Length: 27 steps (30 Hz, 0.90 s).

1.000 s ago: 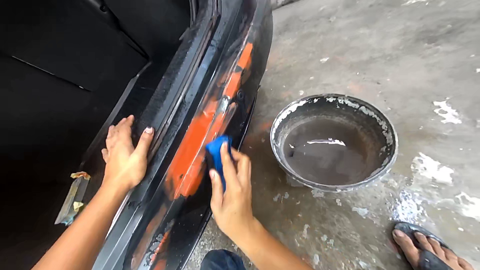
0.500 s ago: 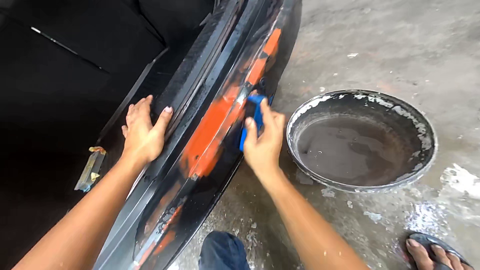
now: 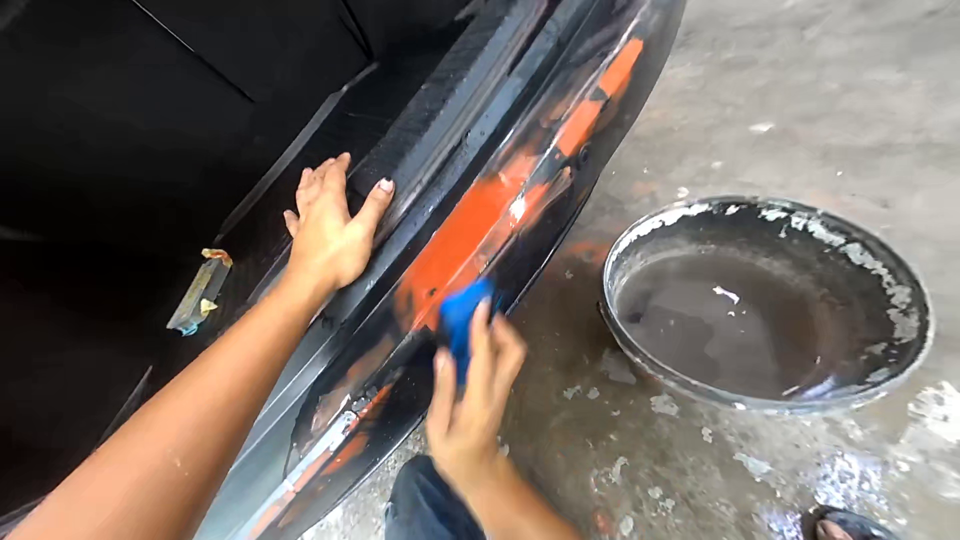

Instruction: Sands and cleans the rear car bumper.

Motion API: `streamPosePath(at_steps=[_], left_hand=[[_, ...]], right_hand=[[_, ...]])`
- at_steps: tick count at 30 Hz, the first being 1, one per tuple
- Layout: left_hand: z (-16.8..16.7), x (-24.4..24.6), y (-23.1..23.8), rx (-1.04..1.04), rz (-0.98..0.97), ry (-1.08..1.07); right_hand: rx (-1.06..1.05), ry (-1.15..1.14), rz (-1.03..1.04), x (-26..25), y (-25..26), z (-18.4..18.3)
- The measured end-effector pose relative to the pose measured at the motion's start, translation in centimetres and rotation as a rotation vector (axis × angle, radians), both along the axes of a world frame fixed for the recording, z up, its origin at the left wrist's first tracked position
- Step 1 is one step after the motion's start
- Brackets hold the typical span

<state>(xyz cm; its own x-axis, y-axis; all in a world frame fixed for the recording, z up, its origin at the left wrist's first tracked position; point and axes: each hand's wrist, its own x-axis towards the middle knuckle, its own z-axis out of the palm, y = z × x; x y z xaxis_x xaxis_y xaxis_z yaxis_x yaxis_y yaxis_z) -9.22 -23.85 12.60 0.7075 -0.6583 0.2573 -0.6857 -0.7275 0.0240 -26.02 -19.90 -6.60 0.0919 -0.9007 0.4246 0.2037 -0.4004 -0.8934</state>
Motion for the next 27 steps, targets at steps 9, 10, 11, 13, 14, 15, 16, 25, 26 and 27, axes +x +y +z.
streamPosePath(at_steps=[9,10,11,13,14,15,16,25,26,27], left_hand=[[0.0,0.1,0.1,-0.003,0.006,0.014],[0.1,0.0,0.0,-0.005,0.006,0.014],[0.2,0.0,-0.1,-0.005,0.004,0.013],[0.5,0.3,-0.5,-0.005,0.004,0.018],[0.6,0.3,-0.5,0.0,0.008,0.026],[0.5,0.3,-0.4,0.006,0.014,0.037],[0.3,0.2,-0.2,0.008,0.014,0.044],[0.6,0.2,-0.6,0.003,0.007,0.056],[0.5,0.2,-0.6,0.007,0.007,0.057],[0.6,0.2,-0.6,0.005,0.005,0.049]], right_hand=[[0.056,-0.16,-0.001,1.2,-0.2,-0.2],[0.065,-0.167,0.027,1.1,1.5,-1.5],[0.061,-0.173,0.037,1.3,2.3,-2.4],[0.01,-0.161,0.002,1.8,0.4,-2.0],[-0.01,-0.16,-0.029,1.9,-1.1,-1.1],[-0.005,-0.163,-0.059,1.9,-2.1,-0.1],[0.025,-0.16,-0.068,1.7,-2.4,0.7],[0.003,-0.184,-0.025,1.2,-3.6,1.6],[0.036,-0.19,-0.009,1.0,-3.5,1.9],[0.045,-0.177,0.018,0.8,-2.5,1.5]])
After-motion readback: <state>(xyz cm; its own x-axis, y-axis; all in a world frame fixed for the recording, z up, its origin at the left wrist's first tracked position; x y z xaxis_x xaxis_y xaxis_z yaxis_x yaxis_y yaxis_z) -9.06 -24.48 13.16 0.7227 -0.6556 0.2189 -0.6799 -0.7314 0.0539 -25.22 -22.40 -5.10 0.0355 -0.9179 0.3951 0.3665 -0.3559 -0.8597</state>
